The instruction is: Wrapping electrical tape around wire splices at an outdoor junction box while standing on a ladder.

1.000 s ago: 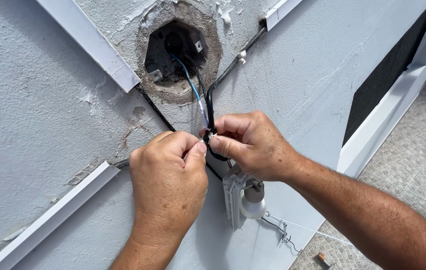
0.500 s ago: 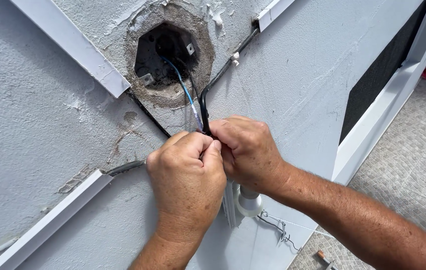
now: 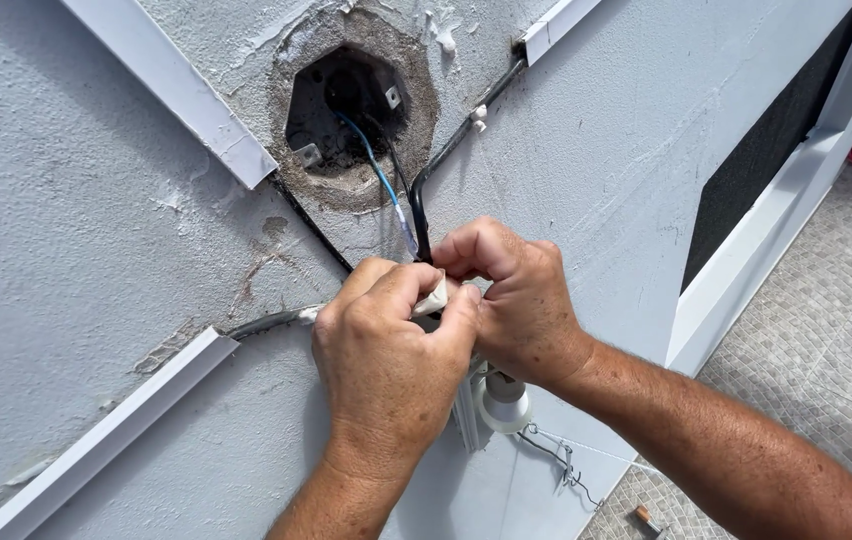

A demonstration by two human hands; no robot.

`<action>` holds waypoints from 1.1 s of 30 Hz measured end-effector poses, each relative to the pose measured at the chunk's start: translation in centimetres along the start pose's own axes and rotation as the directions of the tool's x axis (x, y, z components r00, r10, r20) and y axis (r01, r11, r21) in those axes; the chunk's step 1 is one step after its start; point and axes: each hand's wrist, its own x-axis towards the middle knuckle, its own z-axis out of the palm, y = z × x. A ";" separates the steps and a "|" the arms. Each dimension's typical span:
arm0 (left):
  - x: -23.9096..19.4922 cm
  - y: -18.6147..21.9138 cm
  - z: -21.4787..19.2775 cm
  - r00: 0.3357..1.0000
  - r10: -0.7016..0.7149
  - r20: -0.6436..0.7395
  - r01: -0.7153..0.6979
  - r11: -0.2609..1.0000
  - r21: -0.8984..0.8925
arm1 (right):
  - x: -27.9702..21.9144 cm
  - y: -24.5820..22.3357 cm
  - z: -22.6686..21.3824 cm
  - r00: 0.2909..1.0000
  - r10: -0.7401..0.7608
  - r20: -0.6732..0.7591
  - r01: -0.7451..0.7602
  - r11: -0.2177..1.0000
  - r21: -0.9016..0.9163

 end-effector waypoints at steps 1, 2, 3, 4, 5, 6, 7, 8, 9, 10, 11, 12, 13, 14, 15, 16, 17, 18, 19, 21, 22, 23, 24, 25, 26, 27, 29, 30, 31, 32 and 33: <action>0.0 0.1 -0.2 1.000 -0.004 0.019 0.004 1.000 -0.019 | 0.1 -0.2 -0.1 0.999 0.046 0.026 -0.047 0.998 0.031; 0.0 0.1 -0.4 0.999 -0.007 0.038 0.008 0.999 -0.039 | 0.2 -0.3 -0.1 0.994 0.092 0.054 -0.095 0.994 0.061; -0.1 0.2 -0.6 0.999 -0.007 0.037 0.009 0.999 -0.040 | 0.0 -0.1 -0.2 0.994 0.091 0.054 -0.094 0.994 0.060; -0.1 0.2 -0.8 0.999 -0.002 0.053 0.005 0.999 -0.052 | -0.2 0.1 -0.4 0.993 0.087 0.074 -0.091 0.995 0.045; -0.2 0.3 -0.9 0.998 0.001 0.069 0.003 0.998 -0.064 | -0.4 0.3 -0.5 0.992 0.085 0.095 -0.088 0.996 0.029; -0.1 0.3 -1.1 0.998 0.000 0.069 0.005 0.998 -0.066 | -0.4 0.3 -0.7 0.992 0.085 0.096 -0.088 0.996 0.027; 0.0 0.3 -1.3 0.996 0.005 0.093 0.004 0.995 -0.097 | -0.4 0.3 -0.8 0.986 0.118 0.121 -0.124 0.991 0.039; 0.1 0.3 -1.5 0.993 0.012 0.117 0.003 0.992 -0.129 | -0.5 0.2 -0.9 0.978 0.151 0.146 -0.160 0.986 0.051; 0.1 0.2 -1.5 0.993 0.011 0.117 0.004 0.992 -0.128 | -0.3 0.1 -1.0 0.977 0.152 0.147 -0.161 0.986 0.051; 0.1 0.1 -1.6 0.992 0.017 0.126 0.004 0.987 -0.162 | 0.0 -0.1 -1.1 0.955 0.248 0.164 -0.266 0.959 0.100; 0.2 0.0 -1.7 0.991 0.026 0.133 0.001 0.981 -0.196 | 0.3 -0.3 -1.2 0.923 0.338 0.184 -0.366 0.919 0.148; 0.2 0.0 -1.6 0.991 0.028 0.132 -0.001 0.981 -0.196 | 0.6 -0.3 -1.3 0.924 0.337 0.182 -0.365 0.919 0.148; 0.2 0.1 -1.5 0.995 -0.040 0.095 0.060 0.974 -0.221 | 0.9 -0.4 -1.4 0.887 0.407 0.217 -0.451 0.864 0.225; 0.1 0.2 -1.4 0.992 -0.108 0.059 0.119 0.962 -0.247 | 1.2 -0.4 -1.5 0.845 0.469 0.257 -0.531 0.793 0.297; -0.1 0.0 -1.0 0.993 -0.104 0.060 0.116 0.962 -0.249 | 1.2 -0.1 -1.6 0.846 0.470 0.253 -0.530 0.794 0.297; -0.4 -0.1 -0.7 0.985 -0.164 0.044 0.170 0.966 -0.197 | 1.3 0.3 -1.6 0.833 0.477 0.280 -0.551 0.764 0.337; -0.7 -0.2 -0.3 0.974 -0.225 0.025 0.227 0.963 -0.145 | 1.3 0.6 -1.8 0.819 0.483 0.310 -0.572 0.730 0.374; -0.6 0.0 -0.1 0.974 -0.225 0.027 0.227 0.963 -0.148 | 1.3 0.7 -1.9 0.818 0.485 0.309 -0.573 0.730 0.372; -0.6 0.2 0.0 0.971 -0.238 -0.007 0.234 0.962 -0.144 | 1.4 0.8 -1.9 0.815 0.487 0.314 -0.578 0.725 0.374; -0.7 0.2 0.6 0.968 -0.248 -0.042 0.240 0.961 -0.139 | 1.7 0.6 -1.9 0.813 0.489 0.317 -0.581 0.720 0.379; -0.9 0.1 1.0 0.984 -0.162 -0.081 0.152 0.982 -0.111 | 1.9 0.3 -2.0 0.798 0.499 0.338 -0.601 0.704 0.379; -1.2 0.1 1.5 0.991 -0.075 -0.114 0.066 0.994 -0.083 | 2.0 0.0 -2.1 0.782 0.510 0.359 -0.622 0.687 0.377; -0.9 0.2 1.5 0.991 -0.074 -0.113 0.065 0.994 -0.084 | 2.4 -0.4 -2.3 0.781 0.511 0.358 -0.622 0.687 0.377; -0.6 0.2 1.6 0.985 -0.171 -0.028 0.168 0.980 -0.107 | 2.7 -0.8 -2.5 0.792 0.496 0.356 -0.598 0.747 0.291; -0.4 0.3 1.7 0.963 -0.263 0.060 0.269 0.955 -0.122 | 3.0 -1.2 -2.7 0.802 0.480 0.356 -0.567 0.798 0.202; -0.1 0.7 1.4 0.963 -0.263 0.060 0.268 0.955 -0.123 | 3.1 -1.4 -2.8 0.802 0.479 0.356 -0.567 0.799 0.202; 0.5 1.5 0.9 0.905 -0.418 0.083 0.419 0.839 -0.346 | 3.5 -1.7 -3.1 0.855 0.390 0.342 -0.415 0.910 -0.001; 0.6 1.6 0.8 0.906 -0.416 0.083 0.417 0.839 -0.348 | 3.7 -1.6 -3.2 0.856 0.390 0.340 -0.413 0.911 -0.002; 0.6 1.6 0.8 0.885 -0.452 0.108 0.461 0.825 -0.327 | 3.8 -1.5 -3.3 0.882 0.330 0.337 -0.334 0.941 -0.048; 0.5 1.6 0.8 0.863 -0.488 0.131 0.503 0.809 -0.305 | 3.9 -1.4 -3.4 0.902 0.268 0.338 -0.252 0.963 -0.094; 0.5 1.6 0.9 0.863 -0.488 0.133 0.504 0.807 -0.306 | 3.9 -1.4 -3.6 0.901 0.270 0.339 -0.252 0.963 -0.096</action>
